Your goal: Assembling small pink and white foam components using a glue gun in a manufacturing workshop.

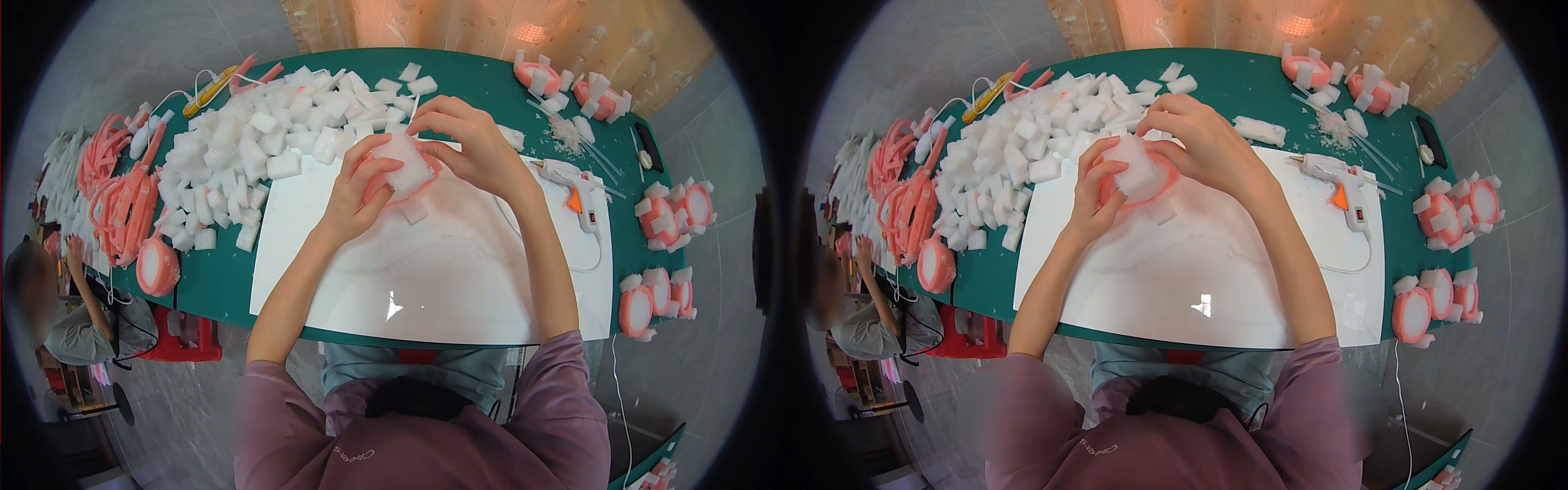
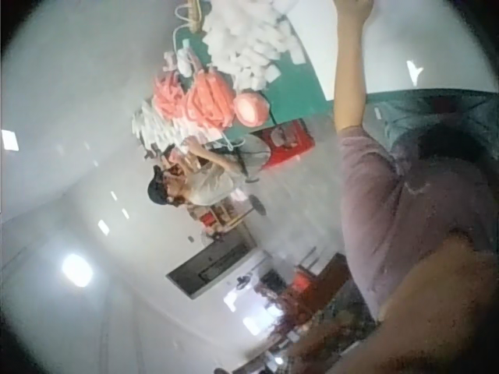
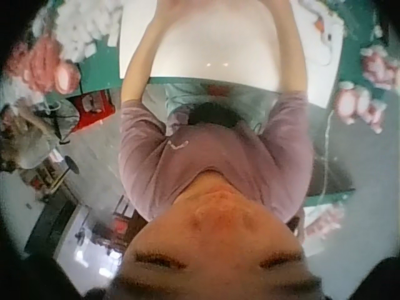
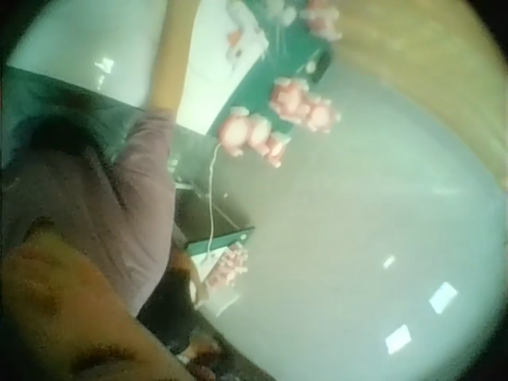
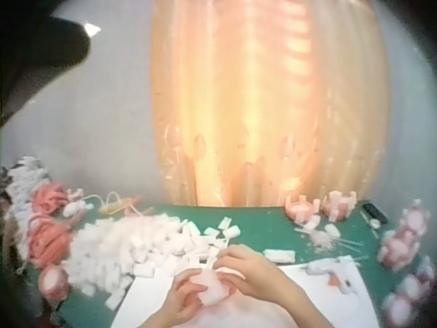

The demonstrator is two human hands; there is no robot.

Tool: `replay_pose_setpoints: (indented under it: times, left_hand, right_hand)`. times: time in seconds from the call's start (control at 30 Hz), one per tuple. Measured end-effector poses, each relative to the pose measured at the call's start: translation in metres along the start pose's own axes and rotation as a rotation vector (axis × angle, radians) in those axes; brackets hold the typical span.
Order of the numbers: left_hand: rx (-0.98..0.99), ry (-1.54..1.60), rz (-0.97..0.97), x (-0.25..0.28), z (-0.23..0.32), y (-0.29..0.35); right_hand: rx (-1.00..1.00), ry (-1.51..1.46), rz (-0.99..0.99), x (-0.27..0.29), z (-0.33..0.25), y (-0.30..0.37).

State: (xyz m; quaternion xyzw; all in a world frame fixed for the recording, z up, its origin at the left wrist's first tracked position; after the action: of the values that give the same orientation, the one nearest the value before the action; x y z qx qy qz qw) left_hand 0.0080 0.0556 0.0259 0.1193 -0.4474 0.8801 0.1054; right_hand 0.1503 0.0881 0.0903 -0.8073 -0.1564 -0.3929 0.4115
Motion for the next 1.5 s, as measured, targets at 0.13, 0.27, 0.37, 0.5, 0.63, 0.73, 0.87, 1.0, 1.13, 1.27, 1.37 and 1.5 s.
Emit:
replay_pose_setpoints:
  times: [0.13,0.27,0.37,0.5,0.63,0.73,0.87,1.0,1.13,1.27,1.37,1.5]
  left_hand:
    - [-0.010,0.008,-0.004,0.001,0.001,0.000]
    - [-0.022,-0.011,-0.010,0.000,0.003,-0.001]
    - [-0.036,-0.028,-0.013,-0.001,0.004,-0.001]
    - [-0.037,-0.044,-0.009,0.000,0.005,-0.001]
    - [-0.022,-0.034,-0.012,-0.002,0.003,-0.001]
    - [-0.020,-0.030,-0.009,-0.003,0.003,-0.002]
    - [-0.031,-0.066,-0.001,0.002,0.005,0.000]
    - [-0.001,-0.044,-0.006,0.003,0.004,0.000]
    - [-0.011,-0.019,-0.016,0.001,0.007,0.000]
    - [-0.026,0.003,0.005,0.002,0.008,-0.001]
    - [-0.027,0.070,0.008,0.002,0.009,-0.001]
    - [-0.011,0.072,0.001,0.000,0.006,-0.002]
  right_hand:
    - [0.006,-0.044,0.033,0.000,-0.001,-0.001]
    - [0.055,-0.033,0.024,0.002,-0.002,0.000]
    - [0.065,-0.008,0.027,0.002,-0.002,0.000]
    - [0.057,-0.039,-0.002,0.001,-0.003,-0.001]
    - [0.015,-0.069,-0.029,0.001,-0.001,-0.001]
    - [-0.015,-0.076,-0.059,0.000,0.001,0.000]
    - [0.024,-0.097,-0.050,-0.005,-0.001,-0.003]
    - [0.011,-0.151,-0.042,-0.003,-0.003,-0.004]
    - [-0.007,-0.193,-0.021,-0.004,-0.008,-0.005]
    - [-0.072,-0.155,0.050,-0.003,-0.008,-0.005]
    - [-0.103,-0.134,0.072,-0.004,-0.010,-0.006]
    - [-0.154,-0.131,0.106,-0.005,-0.005,-0.002]
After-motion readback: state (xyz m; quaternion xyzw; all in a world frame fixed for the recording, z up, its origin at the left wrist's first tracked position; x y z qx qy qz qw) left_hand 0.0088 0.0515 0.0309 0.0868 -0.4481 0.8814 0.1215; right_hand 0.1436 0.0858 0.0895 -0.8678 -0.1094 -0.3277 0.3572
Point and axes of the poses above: each hand's wrist, its own y-axis away from the middle knuckle, its own x-axis out of the back of the hand, z = x × y, the point moved 6 cm from there along -y, towards the middle knuckle, and after that the axes turned 9 degrees about y, right-handed, at the moved point
